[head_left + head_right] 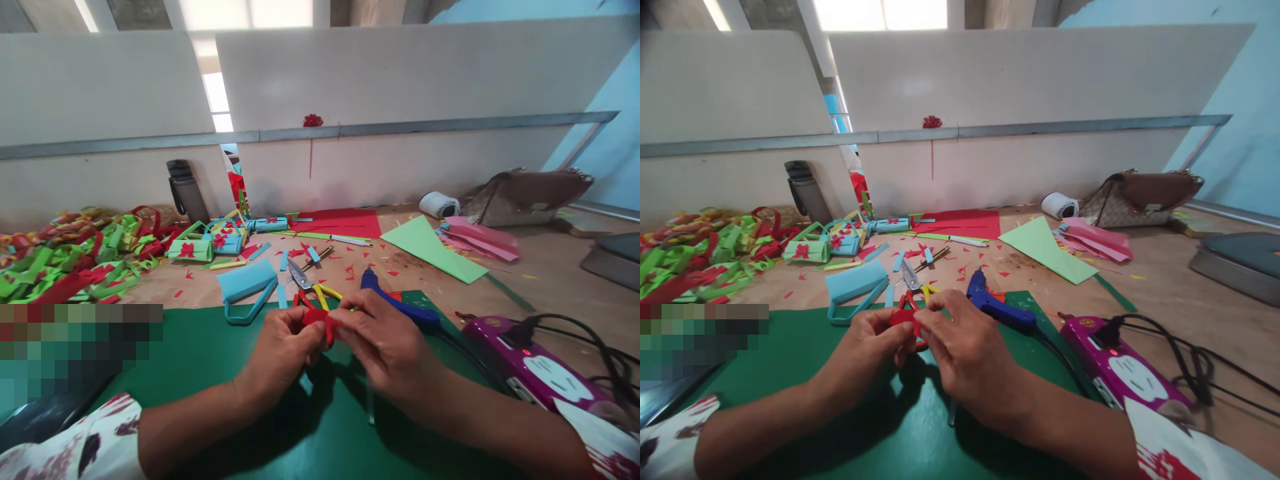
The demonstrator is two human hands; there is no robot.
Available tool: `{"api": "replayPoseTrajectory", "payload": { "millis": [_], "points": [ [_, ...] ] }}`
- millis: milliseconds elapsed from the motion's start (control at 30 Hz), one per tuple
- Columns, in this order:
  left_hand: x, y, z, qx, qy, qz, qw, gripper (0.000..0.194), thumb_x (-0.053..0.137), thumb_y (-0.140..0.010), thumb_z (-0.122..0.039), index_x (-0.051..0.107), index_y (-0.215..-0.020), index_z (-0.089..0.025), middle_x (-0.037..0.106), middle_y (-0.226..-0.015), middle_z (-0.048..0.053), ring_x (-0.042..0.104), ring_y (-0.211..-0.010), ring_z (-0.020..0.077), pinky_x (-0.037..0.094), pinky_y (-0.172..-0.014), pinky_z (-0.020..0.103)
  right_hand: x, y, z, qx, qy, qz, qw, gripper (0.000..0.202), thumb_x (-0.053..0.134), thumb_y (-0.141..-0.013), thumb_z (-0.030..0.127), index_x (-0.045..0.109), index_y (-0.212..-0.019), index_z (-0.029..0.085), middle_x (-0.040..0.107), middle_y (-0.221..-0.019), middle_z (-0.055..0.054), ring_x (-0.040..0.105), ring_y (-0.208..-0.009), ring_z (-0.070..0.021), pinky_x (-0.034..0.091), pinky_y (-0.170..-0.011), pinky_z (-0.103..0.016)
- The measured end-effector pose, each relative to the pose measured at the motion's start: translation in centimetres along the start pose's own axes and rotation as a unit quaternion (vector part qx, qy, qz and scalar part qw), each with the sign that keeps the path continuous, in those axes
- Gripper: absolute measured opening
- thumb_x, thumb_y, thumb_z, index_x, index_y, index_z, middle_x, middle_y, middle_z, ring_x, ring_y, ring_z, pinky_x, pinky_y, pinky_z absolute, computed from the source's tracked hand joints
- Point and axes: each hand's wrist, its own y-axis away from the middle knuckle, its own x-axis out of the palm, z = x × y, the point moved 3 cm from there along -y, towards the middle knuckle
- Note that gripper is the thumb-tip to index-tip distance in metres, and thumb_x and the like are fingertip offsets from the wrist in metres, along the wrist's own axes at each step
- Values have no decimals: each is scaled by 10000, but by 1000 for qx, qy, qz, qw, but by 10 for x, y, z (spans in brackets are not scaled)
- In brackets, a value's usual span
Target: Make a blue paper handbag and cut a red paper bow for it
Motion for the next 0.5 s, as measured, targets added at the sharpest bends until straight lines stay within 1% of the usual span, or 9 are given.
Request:
{"api": "replayPoseTrajectory", "payload": {
  "millis": [67, 167, 233, 300, 367, 500],
  "points": [
    [2, 1, 0, 9, -5, 18, 1000, 227, 559, -771, -304, 580, -632, -125, 521, -548, -15, 415, -473, 73, 330, -476, 209, 2, 1, -1, 5, 16, 20, 1000, 209, 466, -869, 101, 622, -1008, 114, 563, -903, -107, 551, -830, -191, 478, -701, -319],
    [3, 0, 3, 18, 30, 42, 999, 195, 584, -771, -320, 594, -739, -128, 547, -628, -12, 431, -492, 69, 344, -485, 207, 5, 2, -2, 15, 19, 32, 999, 203, 463, -874, 112, 634, -983, 119, 584, -857, -100, 552, -788, -193, 478, -672, -320],
    [2, -2, 4, 25, 60, 55, 996, 197, 617, -757, -322, 592, -804, -133, 542, -636, -22, 430, -492, 64, 348, -485, 200, 6, 1, -2, 18, 0, 38, 999, 182, 469, -872, 109, 636, -942, 130, 600, -825, -83, 553, -770, -183, 473, -674, -312],
    [2, -4, 4, 29, 72, 64, 995, 207, 635, -749, -322, 585, -815, -132, 527, -607, -31, 432, -494, 63, 358, -494, 198, 6, 0, -1, 27, -31, 44, 998, 160, 476, -865, 95, 629, -874, 143, 615, -793, -64, 559, -760, -170, 468, -687, -296],
    [1, -5, 3, 29, 77, 70, 994, 213, 633, -754, -332, 579, -793, -130, 525, -597, -29, 443, -503, 67, 374, -509, 202, 5, 0, -2, 59, -59, 48, 995, 133, 496, -854, 90, 614, -855, 152, 632, -796, -50, 578, -760, -154, 464, -703, -272],
    [2, -4, 0, 42, 58, 74, 995, 256, 600, -778, -382, 578, -747, -129, 531, -607, -18, 465, -523, 77, 392, -529, 208, 5, 0, -4, 135, -88, 60, 985, 132, 538, -831, 99, 594, -939, 150, 666, -857, -40, 617, -786, -135, 457, -729, -238]
  ]
}}
